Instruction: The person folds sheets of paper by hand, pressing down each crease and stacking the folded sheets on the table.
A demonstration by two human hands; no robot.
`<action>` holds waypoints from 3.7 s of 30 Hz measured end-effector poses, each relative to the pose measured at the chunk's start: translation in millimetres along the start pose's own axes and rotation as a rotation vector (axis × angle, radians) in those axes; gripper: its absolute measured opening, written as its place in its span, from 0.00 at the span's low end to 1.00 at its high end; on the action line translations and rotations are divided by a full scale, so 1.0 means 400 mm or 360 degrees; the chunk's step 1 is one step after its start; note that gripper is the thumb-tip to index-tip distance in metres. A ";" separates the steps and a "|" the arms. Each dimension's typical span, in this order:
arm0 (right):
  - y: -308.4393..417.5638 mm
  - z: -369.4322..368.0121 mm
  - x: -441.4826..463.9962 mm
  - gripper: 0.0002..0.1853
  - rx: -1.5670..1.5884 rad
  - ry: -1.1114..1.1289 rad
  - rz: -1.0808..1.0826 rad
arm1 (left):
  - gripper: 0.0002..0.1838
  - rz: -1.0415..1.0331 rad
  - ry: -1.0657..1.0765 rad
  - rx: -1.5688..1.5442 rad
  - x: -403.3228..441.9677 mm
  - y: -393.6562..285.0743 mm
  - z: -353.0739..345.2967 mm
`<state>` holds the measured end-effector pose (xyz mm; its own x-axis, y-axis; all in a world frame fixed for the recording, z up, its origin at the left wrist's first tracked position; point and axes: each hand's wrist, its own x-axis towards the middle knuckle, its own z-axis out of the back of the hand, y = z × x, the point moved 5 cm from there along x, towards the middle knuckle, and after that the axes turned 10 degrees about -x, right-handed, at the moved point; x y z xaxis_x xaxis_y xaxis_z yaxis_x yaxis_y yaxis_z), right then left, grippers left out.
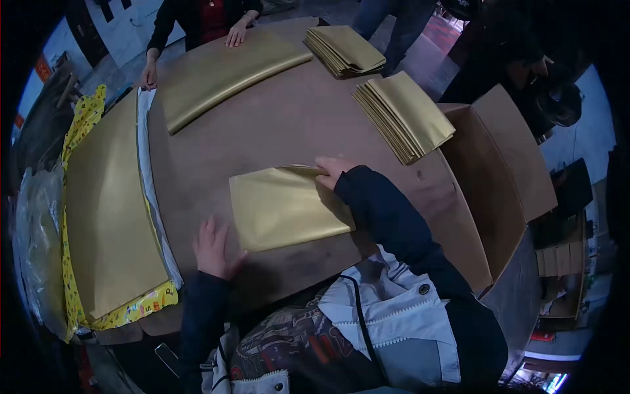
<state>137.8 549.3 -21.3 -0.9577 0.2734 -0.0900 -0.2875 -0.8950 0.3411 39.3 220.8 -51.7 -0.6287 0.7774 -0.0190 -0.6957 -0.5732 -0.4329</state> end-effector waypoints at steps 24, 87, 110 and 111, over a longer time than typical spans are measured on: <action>-0.810 0.317 -0.260 0.17 -0.0007 -0.1488 -0.1349 | 0.37 -0.0087 -0.0254 0.0015 -0.006 -0.027 0.032; 0.862 -0.168 0.146 0.17 -0.0505 -0.0184 0.1950 | 0.12 0.0218 -0.0767 -0.0150 -0.261 0.343 0.329; 0.958 -0.229 0.179 0.12 -0.0652 -0.0402 0.1867 | 0.20 -0.0010 -0.0936 -0.0408 -0.290 0.377 0.334; 0.958 -0.231 0.180 0.12 -0.0652 -0.0401 0.1867 | 0.22 0.0011 -0.0893 -0.0496 -0.290 0.376 0.336</action>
<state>-42.5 193.3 16.5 -0.6232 -0.7360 0.2643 0.7032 -0.6753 -0.2226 -39.2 9.9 6.7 -0.7778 0.4718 0.4153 -0.6105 -0.4099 -0.6777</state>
